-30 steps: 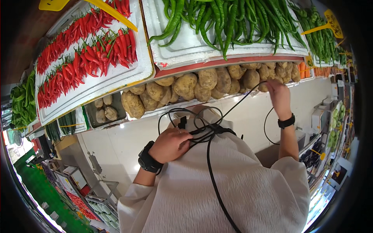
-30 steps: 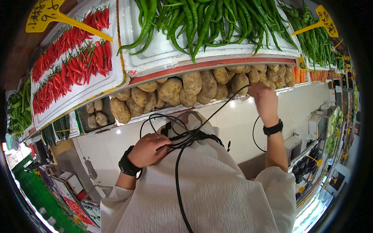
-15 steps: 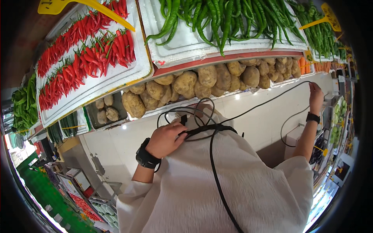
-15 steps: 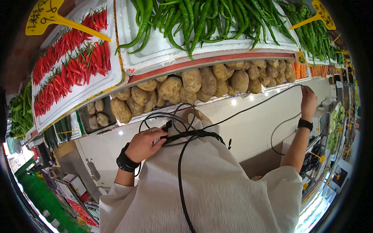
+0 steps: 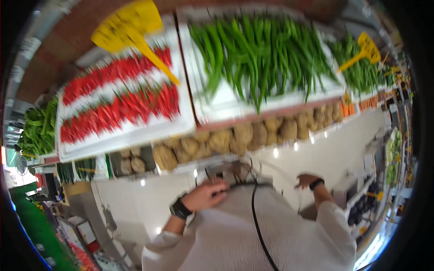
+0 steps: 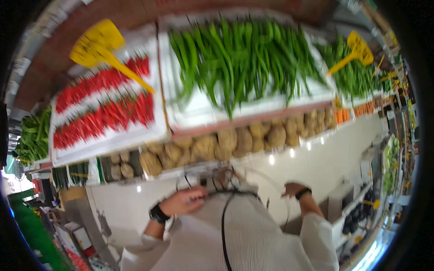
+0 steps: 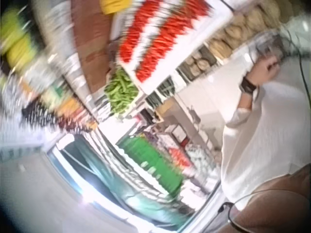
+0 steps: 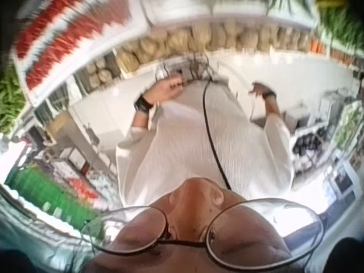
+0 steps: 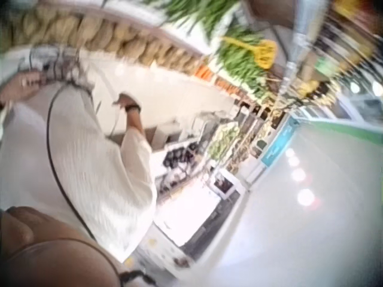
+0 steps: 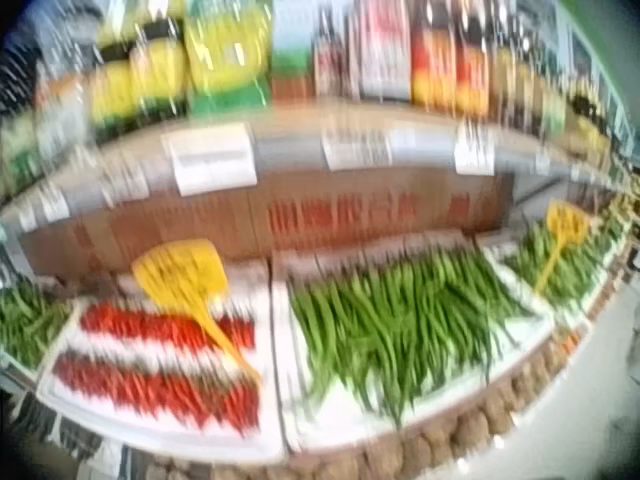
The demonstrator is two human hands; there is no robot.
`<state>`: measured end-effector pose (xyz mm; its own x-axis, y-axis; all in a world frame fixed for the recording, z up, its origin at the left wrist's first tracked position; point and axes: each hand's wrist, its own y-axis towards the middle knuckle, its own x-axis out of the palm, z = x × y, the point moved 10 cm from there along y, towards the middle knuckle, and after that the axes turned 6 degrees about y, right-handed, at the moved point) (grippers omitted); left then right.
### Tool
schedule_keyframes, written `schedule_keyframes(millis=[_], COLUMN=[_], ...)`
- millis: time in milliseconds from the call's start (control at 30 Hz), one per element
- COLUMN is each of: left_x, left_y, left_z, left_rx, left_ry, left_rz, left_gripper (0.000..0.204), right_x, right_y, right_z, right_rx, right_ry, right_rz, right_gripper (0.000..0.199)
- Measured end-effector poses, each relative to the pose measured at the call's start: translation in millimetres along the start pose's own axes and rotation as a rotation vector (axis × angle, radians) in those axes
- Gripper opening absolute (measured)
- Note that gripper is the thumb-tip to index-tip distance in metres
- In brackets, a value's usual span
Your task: Walk through a produce shop, inspect a cabbage, a head of garlic, and rearrange cucumbers in a bin.
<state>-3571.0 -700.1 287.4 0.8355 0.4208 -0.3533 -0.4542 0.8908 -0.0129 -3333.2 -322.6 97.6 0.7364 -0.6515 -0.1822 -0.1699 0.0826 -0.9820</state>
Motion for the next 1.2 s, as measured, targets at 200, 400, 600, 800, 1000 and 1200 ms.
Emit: schedule_keyframes(millis=[200,400,600,800,1000,1200], left_x=[31.4,-4.9,-7.0,-18.5,-11.8,-13.0], left_y=[0.0,1.2,-11.1,-45.6,-63.1,-65.6], left_z=[-32.1,22.4,25.4,11.8,-21.8,-33.6], left_rx=[-0.129,-0.054,-0.007,-0.006,-0.134,-0.108], left_ry=[0.035,0.044,0.057,0.182,0.021,0.001], left_rz=[-0.199,0.021,0.174,0.434,0.451,0.477], left_gripper=[0.023,0.025,0.025,0.023,0.018,0.014], right_x=[-130.0,-181.3,-293.3,-364.7,-420.2,-451.5], right_y=[-321.4,-678.8,-781.8,-771.7,-739.3,-716.3], right_z=[-277.8,-397.2,-485.5,-569.5,-602.8,-623.7], right_rx=[-0.917,-1.778,-1.773,-1.640,-1.560,-1.605], right_ry=[-0.125,0.224,0.246,0.192,0.380,0.470], right_rz=[0.577,1.219,1.301,1.373,1.197,0.939], right_gripper=[0.049,0.033,0.028,0.032,0.034,0.022])
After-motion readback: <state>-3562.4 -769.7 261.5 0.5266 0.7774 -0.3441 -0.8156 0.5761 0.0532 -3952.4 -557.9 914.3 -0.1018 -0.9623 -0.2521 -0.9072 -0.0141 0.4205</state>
